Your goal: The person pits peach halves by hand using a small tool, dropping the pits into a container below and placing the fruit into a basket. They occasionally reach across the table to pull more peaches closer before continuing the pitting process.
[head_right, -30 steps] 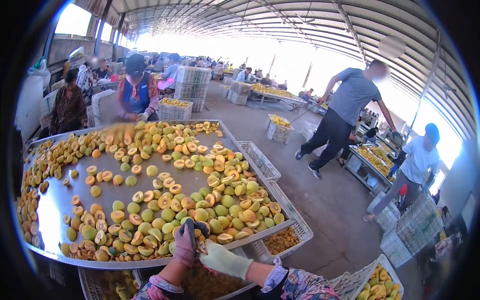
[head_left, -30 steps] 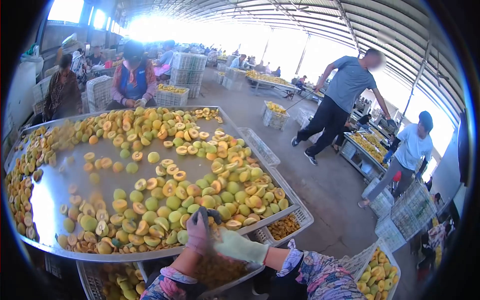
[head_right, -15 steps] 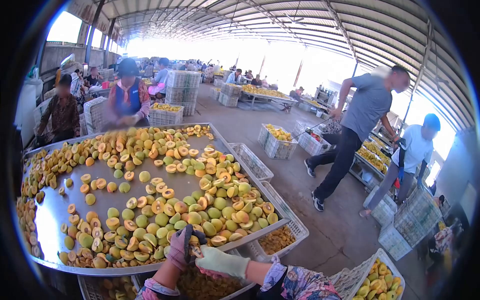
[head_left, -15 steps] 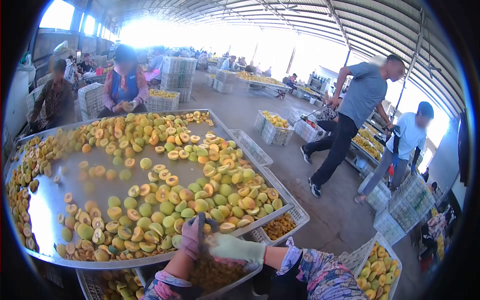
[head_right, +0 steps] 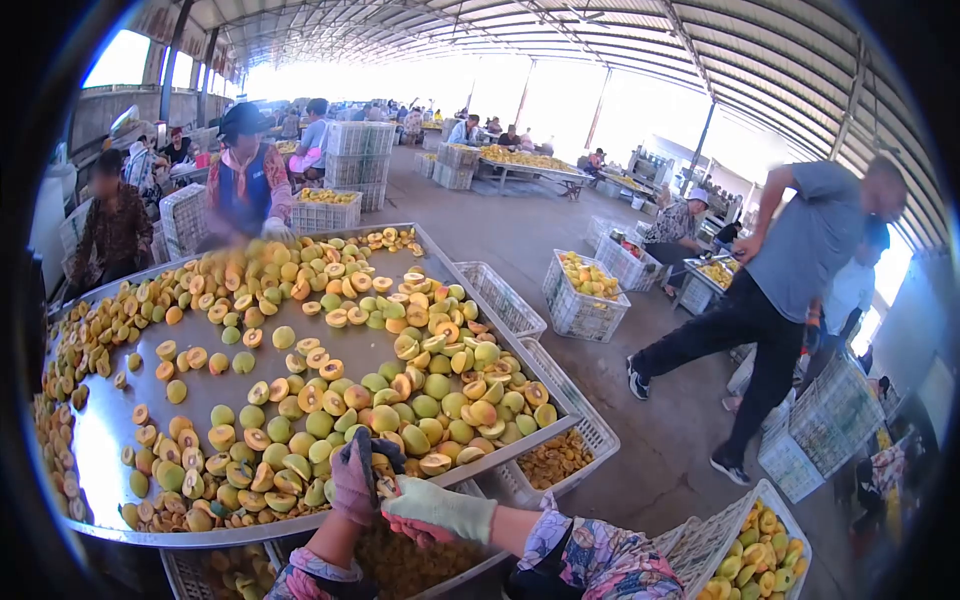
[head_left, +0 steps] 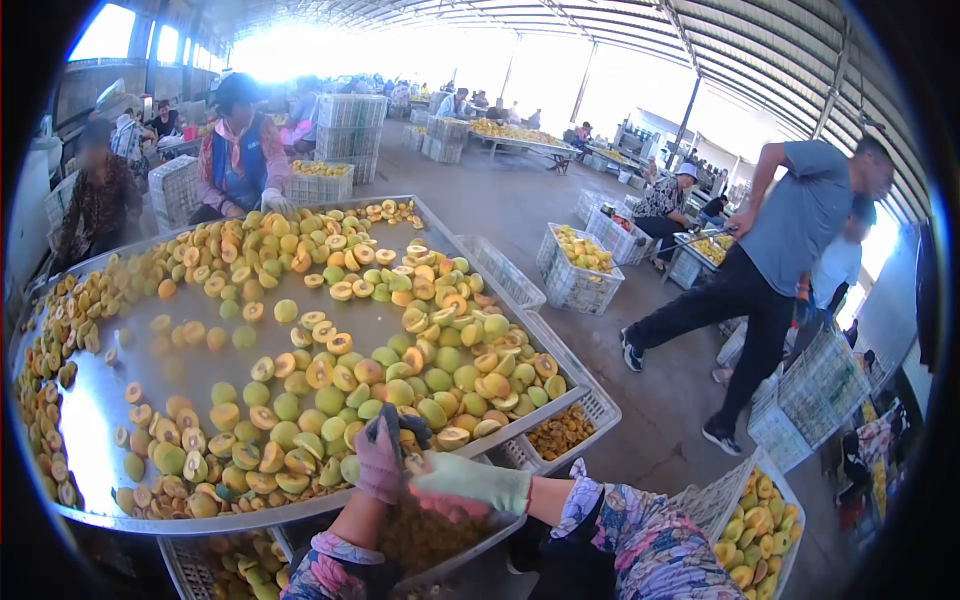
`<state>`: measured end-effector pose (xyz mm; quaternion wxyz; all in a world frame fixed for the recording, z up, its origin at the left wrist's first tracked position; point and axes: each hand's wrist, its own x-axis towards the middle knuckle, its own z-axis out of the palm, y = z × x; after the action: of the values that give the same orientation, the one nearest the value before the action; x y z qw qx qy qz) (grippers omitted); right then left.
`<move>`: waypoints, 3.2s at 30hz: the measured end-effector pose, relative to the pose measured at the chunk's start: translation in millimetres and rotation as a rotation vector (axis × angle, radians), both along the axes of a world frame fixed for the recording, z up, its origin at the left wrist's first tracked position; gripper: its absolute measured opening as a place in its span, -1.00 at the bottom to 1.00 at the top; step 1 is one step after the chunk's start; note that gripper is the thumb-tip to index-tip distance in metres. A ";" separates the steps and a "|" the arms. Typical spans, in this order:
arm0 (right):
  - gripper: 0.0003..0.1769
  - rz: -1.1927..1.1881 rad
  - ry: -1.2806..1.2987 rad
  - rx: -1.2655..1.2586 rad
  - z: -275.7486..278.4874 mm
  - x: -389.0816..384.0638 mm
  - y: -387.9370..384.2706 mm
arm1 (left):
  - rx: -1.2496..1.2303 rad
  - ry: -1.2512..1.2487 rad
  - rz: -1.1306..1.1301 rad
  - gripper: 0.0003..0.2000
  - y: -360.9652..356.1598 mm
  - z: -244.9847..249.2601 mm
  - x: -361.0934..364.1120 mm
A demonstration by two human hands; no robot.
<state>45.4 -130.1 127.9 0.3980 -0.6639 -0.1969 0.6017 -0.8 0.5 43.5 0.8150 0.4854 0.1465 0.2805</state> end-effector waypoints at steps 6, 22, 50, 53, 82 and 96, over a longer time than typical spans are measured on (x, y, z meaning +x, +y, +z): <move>-0.81 -0.002 -0.168 -0.020 -1.5 -0.7 -5.9 | -0.095 0.106 -0.114 -0.43 3.5 -13.3 7.3; -0.72 -0.017 -0.276 0.045 -32.8 -3.3 -5.9 | -0.476 -0.149 -0.330 -0.31 12.9 -47.0 17.4; -0.63 0.234 -1.246 -0.079 -68.3 -0.2 -64.6 | 0.781 0.326 -0.095 -0.70 4.6 19.0 -55.0; -0.69 0.275 -1.197 0.064 -37.1 -25.5 -58.5 | 1.275 0.554 -0.288 -0.66 -23.2 38.3 -79.8; -0.66 -0.220 -1.275 0.150 -29.0 43.9 -127.3 | 1.370 1.146 0.483 -0.67 9.4 11.5 -256.4; -0.71 -0.015 -1.291 0.567 -4.7 -9.0 -58.1 | 0.276 0.266 -0.520 -0.48 -12.4 -101.1 -77.1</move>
<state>36.4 -188.2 123.2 0.3636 -0.7603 -0.5382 0.0103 -77.9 -11.9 -57.5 0.7594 0.6451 0.0833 0.0144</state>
